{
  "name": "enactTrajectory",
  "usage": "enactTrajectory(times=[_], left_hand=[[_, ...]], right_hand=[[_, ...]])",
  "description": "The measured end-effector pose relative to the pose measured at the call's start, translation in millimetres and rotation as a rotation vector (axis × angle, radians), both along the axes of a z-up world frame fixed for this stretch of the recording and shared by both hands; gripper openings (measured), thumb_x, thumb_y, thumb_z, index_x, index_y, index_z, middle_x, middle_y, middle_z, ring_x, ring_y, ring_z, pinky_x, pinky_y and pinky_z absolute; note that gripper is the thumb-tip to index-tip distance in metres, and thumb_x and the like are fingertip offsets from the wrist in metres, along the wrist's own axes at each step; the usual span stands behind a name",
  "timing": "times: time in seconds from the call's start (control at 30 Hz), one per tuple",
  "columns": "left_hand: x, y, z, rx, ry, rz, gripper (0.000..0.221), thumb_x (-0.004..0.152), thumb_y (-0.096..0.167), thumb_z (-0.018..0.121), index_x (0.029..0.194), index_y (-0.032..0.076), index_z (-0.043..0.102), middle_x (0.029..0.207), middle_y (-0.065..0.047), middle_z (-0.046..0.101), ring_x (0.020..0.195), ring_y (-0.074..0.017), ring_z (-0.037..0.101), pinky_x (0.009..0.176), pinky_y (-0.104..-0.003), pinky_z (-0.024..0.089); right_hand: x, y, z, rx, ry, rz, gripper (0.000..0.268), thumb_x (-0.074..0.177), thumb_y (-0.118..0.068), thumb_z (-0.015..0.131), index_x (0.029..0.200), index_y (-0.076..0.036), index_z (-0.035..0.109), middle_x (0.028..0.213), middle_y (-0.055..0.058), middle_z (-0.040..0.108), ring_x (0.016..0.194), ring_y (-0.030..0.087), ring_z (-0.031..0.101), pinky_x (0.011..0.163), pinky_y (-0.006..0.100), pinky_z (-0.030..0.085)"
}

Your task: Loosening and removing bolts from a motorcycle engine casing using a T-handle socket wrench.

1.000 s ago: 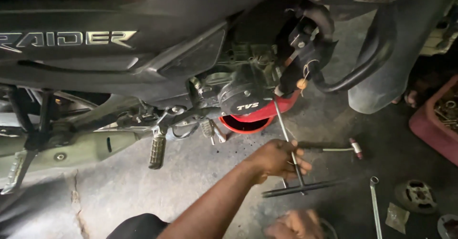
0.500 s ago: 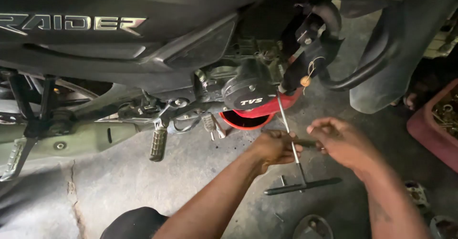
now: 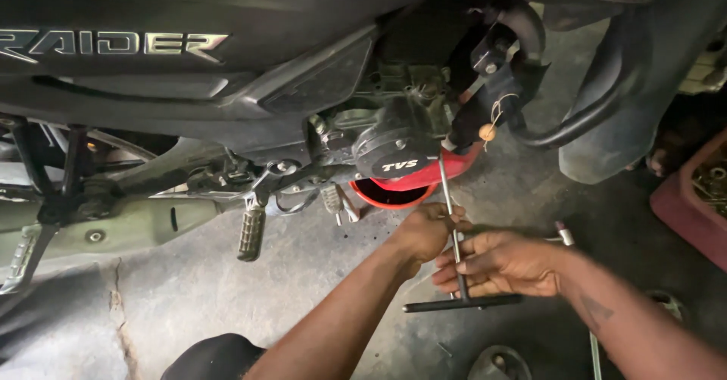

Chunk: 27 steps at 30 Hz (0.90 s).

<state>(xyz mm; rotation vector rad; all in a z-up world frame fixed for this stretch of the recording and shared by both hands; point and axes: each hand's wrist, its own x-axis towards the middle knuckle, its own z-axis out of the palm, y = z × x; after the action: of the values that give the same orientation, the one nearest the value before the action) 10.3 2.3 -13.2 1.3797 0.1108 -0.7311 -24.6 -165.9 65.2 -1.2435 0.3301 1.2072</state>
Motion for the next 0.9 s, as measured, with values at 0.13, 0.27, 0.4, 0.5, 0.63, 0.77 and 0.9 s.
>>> enactTrajectory(times=[0.13, 0.27, 0.4, 0.5, 0.63, 0.77, 0.9], left_hand=[[-5.8, 3.7, 30.2, 0.029, -0.041, -0.023, 0.026, 0.097, 0.018, 0.058, 0.117, 0.004, 0.067, 0.103, -0.008, 0.075, 0.094, -0.0181, 0.067, 0.082, -0.033, 0.054], [-8.5, 5.4, 43.0, 0.160, -0.113, -0.002, 0.031, 0.092, 0.021, 0.073, 0.110, -0.004, 0.072, 0.092, -0.013, 0.070, 0.077, -0.0196, 0.063, 0.067, -0.034, 0.053], [-2.3, -0.1, 20.4, -0.039, -0.079, 0.083, 0.035, 0.087, 0.009, 0.074, 0.117, -0.005, 0.065, 0.096, -0.010, 0.072, 0.078, -0.0178, 0.071, 0.068, -0.032, 0.061], [-1.2, -4.0, 13.8, -0.108, -0.042, 0.097, 0.043, 0.088, 0.006, 0.064, 0.130, 0.000, 0.055, 0.101, -0.008, 0.073, 0.084, -0.0166, 0.072, 0.072, -0.031, 0.060], [-1.9, -1.9, 18.6, -0.089, -0.065, 0.120, 0.048, 0.090, 0.010, 0.062, 0.137, 0.004, 0.051, 0.106, -0.005, 0.074, 0.091, -0.0140, 0.073, 0.079, -0.029, 0.060], [-9.2, 3.6, 52.3, 0.149, -0.165, 0.011, 0.040, 0.092, 0.021, 0.072, 0.122, -0.005, 0.066, 0.096, -0.011, 0.073, 0.081, -0.0176, 0.068, 0.071, -0.031, 0.057], [1.1, -1.7, 16.8, 0.061, -0.067, 0.041, 0.040, 0.086, 0.013, 0.077, 0.119, -0.008, 0.067, 0.093, -0.013, 0.072, 0.078, -0.0191, 0.071, 0.070, -0.031, 0.061]], right_hand=[[0.5, -1.8, -9.4, -0.132, -0.073, 0.062, 0.047, 0.082, -0.018, 0.075, 0.124, 0.000, 0.066, 0.113, 0.012, 0.078, 0.109, 0.020, 0.074, 0.098, 0.037, 0.058], [1.4, 8.3, -6.0, -0.404, -0.225, 0.173, 0.044, 0.087, -0.026, 0.083, 0.120, 0.001, 0.071, 0.096, 0.011, 0.068, 0.089, 0.022, 0.063, 0.080, 0.036, 0.053], [0.9, 9.0, -8.4, -0.283, -0.141, 0.169, 0.043, 0.089, -0.030, 0.078, 0.126, -0.010, 0.072, 0.101, 0.008, 0.066, 0.094, 0.019, 0.063, 0.082, 0.033, 0.053], [2.2, -1.3, -10.1, 0.049, 0.013, 0.035, 0.049, 0.079, -0.023, 0.078, 0.122, -0.004, 0.064, 0.114, 0.009, 0.074, 0.108, 0.018, 0.073, 0.093, 0.033, 0.058], [3.5, -1.5, -0.2, 0.043, -0.017, 0.097, 0.050, 0.076, -0.019, 0.080, 0.121, -0.006, 0.064, 0.116, 0.011, 0.075, 0.107, 0.018, 0.075, 0.093, 0.032, 0.058], [4.6, 1.3, 0.9, -0.295, -0.241, 0.271, 0.040, 0.081, -0.027, 0.084, 0.107, 0.001, 0.072, 0.098, 0.012, 0.075, 0.088, 0.018, 0.070, 0.077, 0.030, 0.055], [4.4, 1.1, 3.7, -0.389, -0.268, 0.347, 0.044, 0.087, -0.039, 0.081, 0.102, 0.001, 0.072, 0.090, 0.008, 0.073, 0.080, 0.015, 0.067, 0.069, 0.028, 0.054]])
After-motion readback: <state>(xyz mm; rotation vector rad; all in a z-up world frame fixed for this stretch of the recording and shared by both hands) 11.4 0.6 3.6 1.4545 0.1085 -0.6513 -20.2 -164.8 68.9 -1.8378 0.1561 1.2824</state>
